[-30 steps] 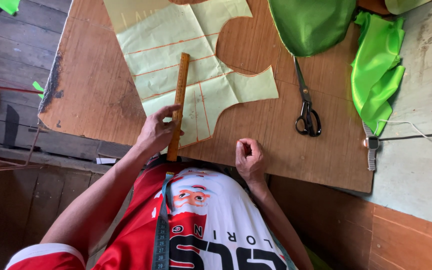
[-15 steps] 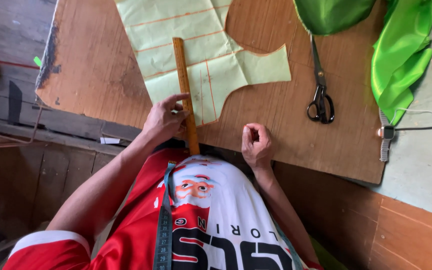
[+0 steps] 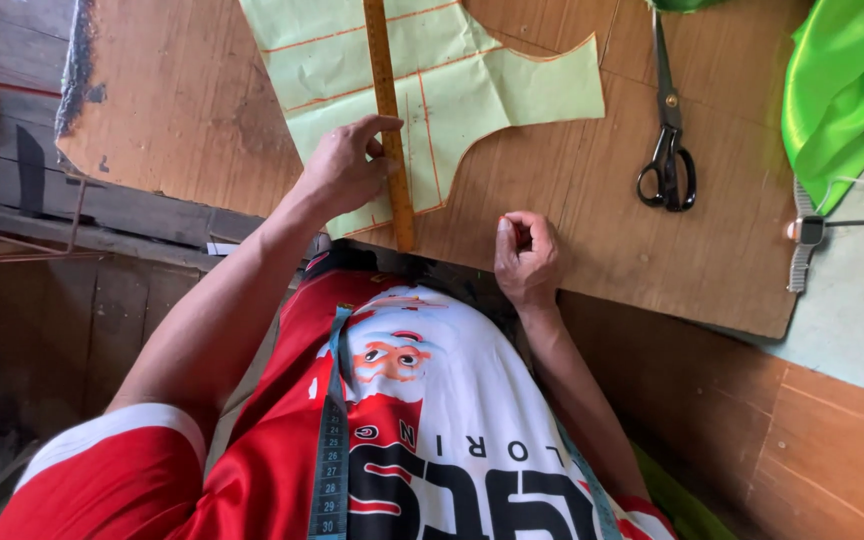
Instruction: The person uses a wooden ruler and an orange marker to draw straight lines on a piece of light green fabric laid on a wooden table. The person repeatedly repositions the ruler to measure and mark different sections of the fabric.
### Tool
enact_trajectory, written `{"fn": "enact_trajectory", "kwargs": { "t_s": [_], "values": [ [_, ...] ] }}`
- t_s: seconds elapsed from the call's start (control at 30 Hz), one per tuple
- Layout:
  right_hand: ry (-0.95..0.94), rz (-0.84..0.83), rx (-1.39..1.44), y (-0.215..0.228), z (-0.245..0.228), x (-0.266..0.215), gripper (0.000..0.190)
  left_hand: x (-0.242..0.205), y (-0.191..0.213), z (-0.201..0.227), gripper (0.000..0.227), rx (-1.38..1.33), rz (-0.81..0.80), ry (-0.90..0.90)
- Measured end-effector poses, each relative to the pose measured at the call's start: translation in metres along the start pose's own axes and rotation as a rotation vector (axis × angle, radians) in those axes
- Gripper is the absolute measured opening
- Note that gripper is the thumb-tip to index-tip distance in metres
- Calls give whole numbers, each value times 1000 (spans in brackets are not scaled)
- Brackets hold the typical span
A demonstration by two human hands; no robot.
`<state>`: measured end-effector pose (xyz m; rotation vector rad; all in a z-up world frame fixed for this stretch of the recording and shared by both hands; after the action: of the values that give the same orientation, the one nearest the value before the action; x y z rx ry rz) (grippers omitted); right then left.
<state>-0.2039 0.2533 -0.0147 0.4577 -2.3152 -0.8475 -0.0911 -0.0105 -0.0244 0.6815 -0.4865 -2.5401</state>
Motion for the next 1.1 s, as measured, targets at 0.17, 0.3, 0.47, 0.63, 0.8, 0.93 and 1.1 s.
{"fn": "enact_trajectory", "kwargs": {
  "t_s": [0.17, 0.3, 0.47, 0.63, 0.8, 0.93, 1.1],
  "values": [
    [24, 7, -56, -3, 5, -2, 6, 12, -8, -7, 43, 203, -21, -59],
    [-62, -140, -40, -2, -2, -2, 10, 3, 7, 23, 33, 266, 42, -239],
    [16, -265, 82, 4, -31, 8, 12, -10, 15, 23, 59, 537, 210, -540],
    [277, -439, 308, -10, -92, 6, 11, -13, 3, 10, 72, 587, 179, -626],
    [462, -427, 167, -20, -104, 0, 8, -17, 4, 9, 68, 567, 209, -675],
    [498, -417, 161, -20, -107, 0, 17, -18, 5, 13, 70, 589, 189, -646],
    [478, -380, 205, -18, -109, 2, 18, -19, 2, 14, 70, 631, 155, -639]
  ]
}}
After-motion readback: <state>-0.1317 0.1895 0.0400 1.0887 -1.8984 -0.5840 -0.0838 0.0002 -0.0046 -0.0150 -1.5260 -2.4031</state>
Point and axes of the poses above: each hand's wrist, its own x-axis towards the middle knuckle, its own y-axis out of the back of the hand, z = x × y, the point moved 7 cm from there along x, towards the middle knuckle, and after that the axes turned 9 degrees about -x, right-handed, at the moved point
